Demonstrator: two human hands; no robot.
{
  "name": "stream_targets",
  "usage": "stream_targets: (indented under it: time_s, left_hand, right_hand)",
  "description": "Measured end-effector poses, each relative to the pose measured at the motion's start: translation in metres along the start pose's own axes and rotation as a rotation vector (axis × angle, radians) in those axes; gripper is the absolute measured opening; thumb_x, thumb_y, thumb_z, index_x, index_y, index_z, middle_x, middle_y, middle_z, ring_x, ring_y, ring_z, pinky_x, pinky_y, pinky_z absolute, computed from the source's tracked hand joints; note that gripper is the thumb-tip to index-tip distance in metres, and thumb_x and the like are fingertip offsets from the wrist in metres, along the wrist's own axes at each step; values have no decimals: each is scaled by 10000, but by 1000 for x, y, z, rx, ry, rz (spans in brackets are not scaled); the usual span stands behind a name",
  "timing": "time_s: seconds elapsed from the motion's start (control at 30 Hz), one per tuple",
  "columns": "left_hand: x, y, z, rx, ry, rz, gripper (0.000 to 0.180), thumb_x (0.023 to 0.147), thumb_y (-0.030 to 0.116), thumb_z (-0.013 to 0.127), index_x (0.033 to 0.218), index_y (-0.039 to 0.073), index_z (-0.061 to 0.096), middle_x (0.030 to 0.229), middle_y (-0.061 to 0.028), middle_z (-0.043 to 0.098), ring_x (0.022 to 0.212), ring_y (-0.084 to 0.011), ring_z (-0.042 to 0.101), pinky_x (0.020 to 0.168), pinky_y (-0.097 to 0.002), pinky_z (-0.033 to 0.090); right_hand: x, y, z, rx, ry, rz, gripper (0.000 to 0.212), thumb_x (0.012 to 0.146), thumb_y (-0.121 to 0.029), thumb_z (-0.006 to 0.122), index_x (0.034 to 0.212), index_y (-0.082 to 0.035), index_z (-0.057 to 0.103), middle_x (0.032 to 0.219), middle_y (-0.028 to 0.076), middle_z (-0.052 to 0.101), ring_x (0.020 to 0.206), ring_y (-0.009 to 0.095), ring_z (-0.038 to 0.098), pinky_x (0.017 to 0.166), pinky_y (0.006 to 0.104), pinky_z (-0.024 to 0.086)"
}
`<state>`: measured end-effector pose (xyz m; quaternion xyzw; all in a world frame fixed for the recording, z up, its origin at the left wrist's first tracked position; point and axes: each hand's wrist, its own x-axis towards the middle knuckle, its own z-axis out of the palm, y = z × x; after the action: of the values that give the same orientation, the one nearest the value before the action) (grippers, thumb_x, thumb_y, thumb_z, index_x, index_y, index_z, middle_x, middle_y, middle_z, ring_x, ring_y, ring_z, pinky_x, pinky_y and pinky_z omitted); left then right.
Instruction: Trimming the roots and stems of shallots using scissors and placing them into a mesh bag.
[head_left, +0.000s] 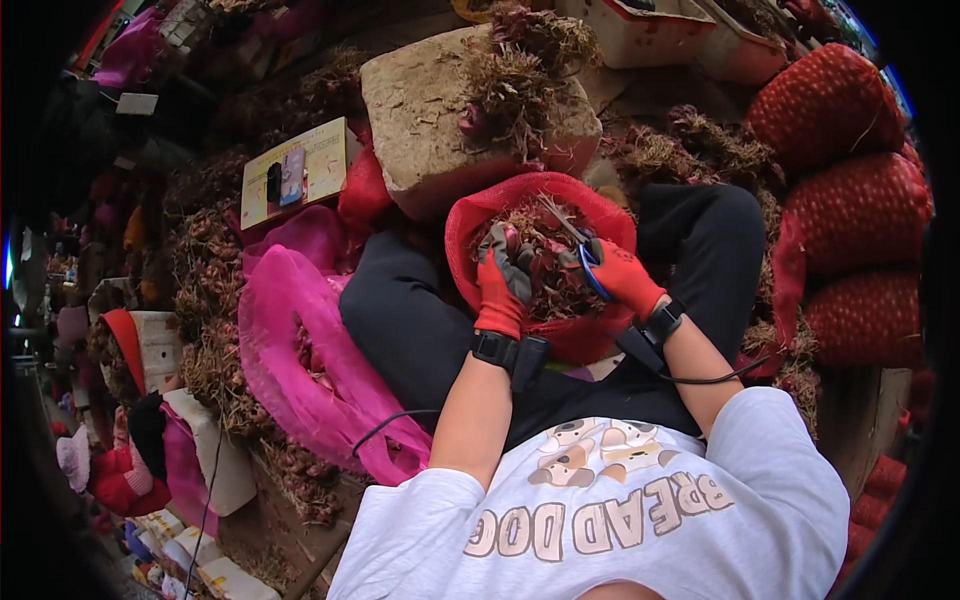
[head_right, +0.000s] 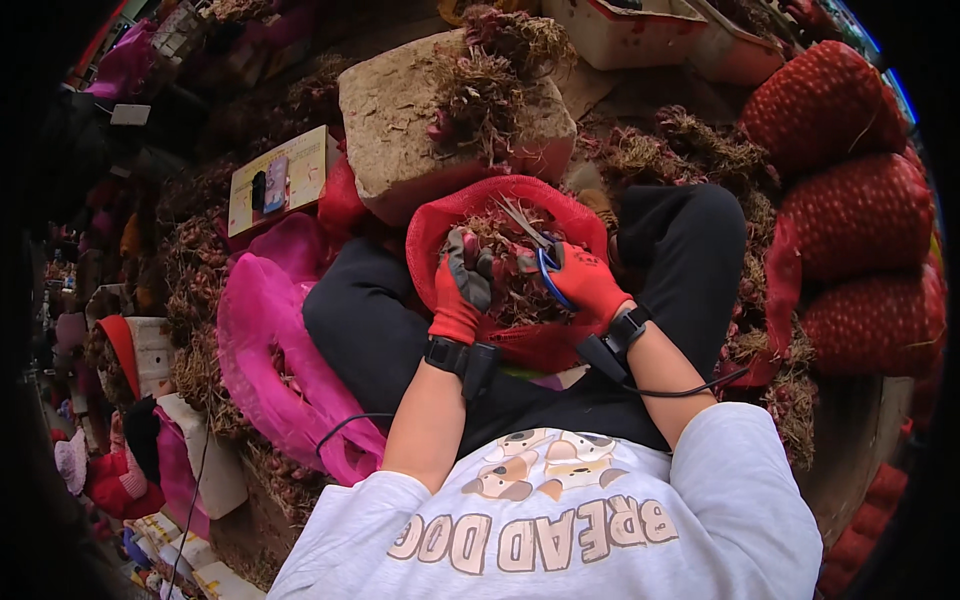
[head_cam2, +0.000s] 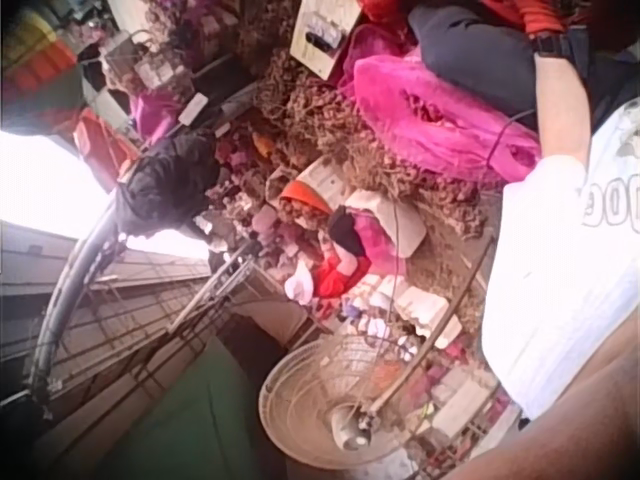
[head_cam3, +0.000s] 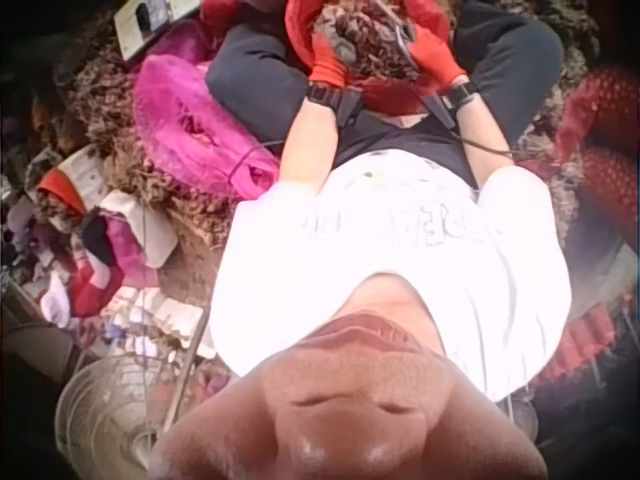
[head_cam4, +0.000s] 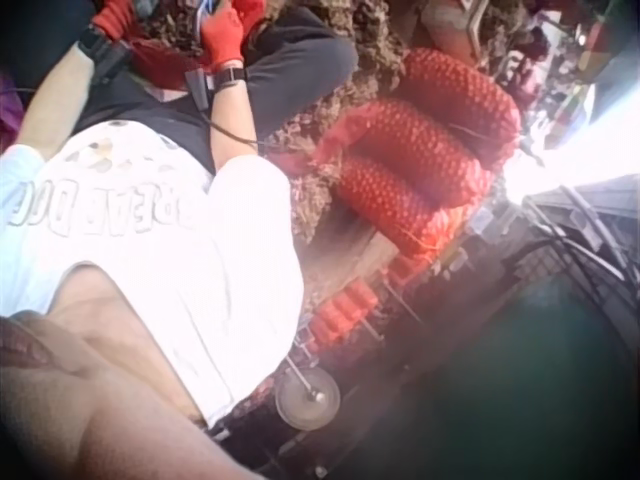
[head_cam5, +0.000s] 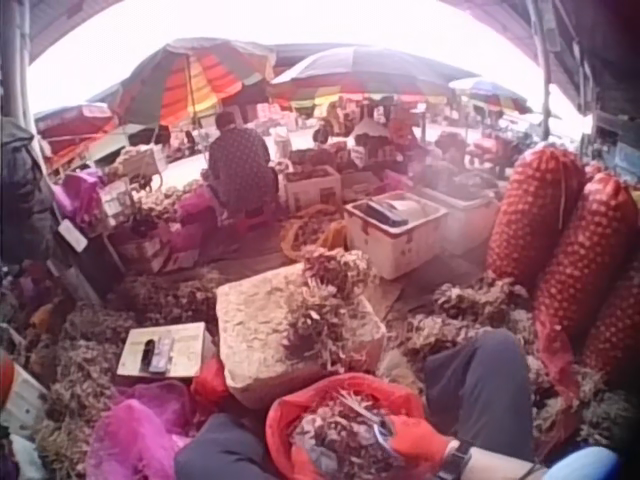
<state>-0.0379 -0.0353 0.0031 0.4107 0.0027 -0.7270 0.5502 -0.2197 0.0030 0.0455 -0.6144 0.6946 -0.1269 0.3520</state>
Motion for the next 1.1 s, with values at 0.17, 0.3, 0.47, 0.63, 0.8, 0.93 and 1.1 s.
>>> stream_targets:
  time_s: [0.17, 0.3, 0.47, 0.63, 0.8, 0.93, 1.1]
  left_hand:
    - [-8, 4, 11, 47, -65, -14, 190, 879, 322, 597, 1002, 183, 555, 870, 74, 575, 738, -111, 568, 600, -258, 509]
    - [8, -6, -6, -2, -176, -75, 229, 884, 328, 589, 1039, 166, 544, 899, 39, 582, 754, -124, 567, 620, -283, 508]
    - [2, -15, -8, 28, -359, -49, 113, 913, 269, 533, 970, 173, 545, 900, 16, 583, 762, -132, 560, 643, -294, 493]
    - [6, -9, -10, 74, -553, -85, 62, 912, 208, 499, 870, 163, 504, 844, 13, 543, 742, -157, 545, 636, -288, 475]
    - [-12, -10, 6, 169, -356, -12, 63, 900, 173, 497, 840, 154, 490, 806, 15, 512, 682, -151, 510, 594, -287, 451]
    - [6, -14, -9, 134, -461, -46, 71, 903, 205, 501, 854, 155, 496, 816, 3, 533, 672, -148, 531, 595, -270, 467]
    - [16, -13, -16, 92, -355, -125, 121, 907, 275, 527, 930, 156, 540, 813, -3, 573, 662, -127, 549, 573, -231, 476]
  right_hand:
    - [-23, 13, 13, 85, -148, 7, 459, 834, -470, 536, 1047, -63, 539, 1025, 181, 566, 985, 356, 546, 830, 418, 432]
    - [-27, 0, 15, -115, -70, -50, 530, 827, -528, 515, 1064, -54, 511, 1037, 192, 550, 978, 363, 545, 834, 422, 430]
    - [-24, -1, 12, -213, 7, -31, 594, 818, -577, 496, 1038, -26, 500, 1026, 190, 554, 973, 358, 549, 822, 428, 432]
    - [-21, 0, 16, -164, 35, -50, 544, 821, -555, 510, 947, -26, 542, 917, 181, 600, 893, 348, 583, 778, 422, 449]
    - [-25, -10, 10, -193, 50, -27, 468, 832, -499, 529, 876, -38, 592, 831, 163, 629, 821, 334, 605, 735, 423, 458]
    - [-19, -5, 8, -162, -32, -1, 416, 842, -454, 537, 925, -53, 613, 830, 181, 625, 801, 340, 604, 716, 424, 458]
    - [-16, 7, 9, 143, -246, -23, 365, 850, -420, 544, 1005, -98, 616, 870, 187, 617, 809, 352, 598, 706, 430, 453]
